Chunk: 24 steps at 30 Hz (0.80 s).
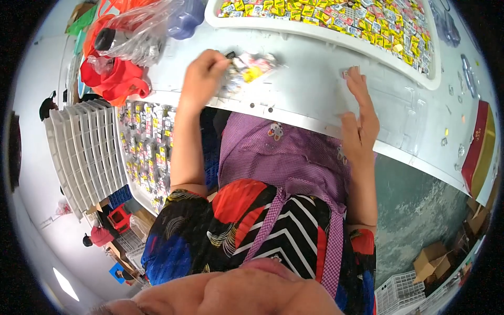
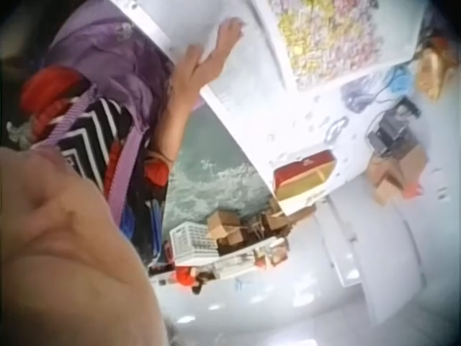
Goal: Sorting small square toy tiles from a bulk container into individual trays.
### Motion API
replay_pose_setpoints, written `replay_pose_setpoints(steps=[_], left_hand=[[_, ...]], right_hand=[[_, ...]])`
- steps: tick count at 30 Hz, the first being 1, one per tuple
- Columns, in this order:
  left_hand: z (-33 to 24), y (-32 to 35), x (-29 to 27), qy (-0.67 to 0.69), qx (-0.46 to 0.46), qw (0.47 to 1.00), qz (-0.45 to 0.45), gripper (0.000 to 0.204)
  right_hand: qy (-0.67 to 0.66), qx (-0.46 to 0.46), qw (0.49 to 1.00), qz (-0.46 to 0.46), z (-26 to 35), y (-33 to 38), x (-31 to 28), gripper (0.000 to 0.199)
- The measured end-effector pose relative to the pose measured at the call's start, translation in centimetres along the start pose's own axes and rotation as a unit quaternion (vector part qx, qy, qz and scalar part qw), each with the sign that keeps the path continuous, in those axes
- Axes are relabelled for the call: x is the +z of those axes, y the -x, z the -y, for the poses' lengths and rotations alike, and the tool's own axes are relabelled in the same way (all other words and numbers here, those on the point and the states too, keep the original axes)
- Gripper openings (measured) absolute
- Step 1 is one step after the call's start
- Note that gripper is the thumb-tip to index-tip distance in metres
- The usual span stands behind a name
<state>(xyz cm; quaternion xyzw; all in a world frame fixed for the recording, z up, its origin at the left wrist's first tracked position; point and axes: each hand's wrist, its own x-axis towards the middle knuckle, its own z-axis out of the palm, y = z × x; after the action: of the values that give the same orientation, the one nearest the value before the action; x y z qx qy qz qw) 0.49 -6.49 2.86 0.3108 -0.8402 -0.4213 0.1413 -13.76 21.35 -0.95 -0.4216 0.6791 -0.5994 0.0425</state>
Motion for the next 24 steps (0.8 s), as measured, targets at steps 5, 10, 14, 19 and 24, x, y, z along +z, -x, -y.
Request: replay_pose_setpoints(steps=[5,10,14,19,24], left_hand=[[3.9,-1.0,-5.6,-0.041,-0.064,0.995,-0.071,0.014],[5.0,-2.0,-6.3,-0.057,-0.051,0.996,-0.052,0.013],[5.1,-1.9,-6.6,-0.128,-0.010,0.985,-0.113,0.018],[0.1,0.3,-6.2,0.044,0.052,0.987,-0.148,0.017],[-11.1,10.9,-7.8,0.361,0.303,0.881,-0.052,0.005]], right_hand=[[0.212,0.010,0.977,-0.009,2.0,0.9,-3.0,0.040],[0.385,0.032,0.921,0.056,2.1,4.0,-6.8,0.036],[0.442,0.010,0.886,0.140,2.8,4.2,-6.9,0.034],[0.428,-0.039,0.896,0.114,1.4,5.1,-4.7,0.033],[0.366,-0.059,0.919,0.136,1.9,3.6,0.3,0.025]])
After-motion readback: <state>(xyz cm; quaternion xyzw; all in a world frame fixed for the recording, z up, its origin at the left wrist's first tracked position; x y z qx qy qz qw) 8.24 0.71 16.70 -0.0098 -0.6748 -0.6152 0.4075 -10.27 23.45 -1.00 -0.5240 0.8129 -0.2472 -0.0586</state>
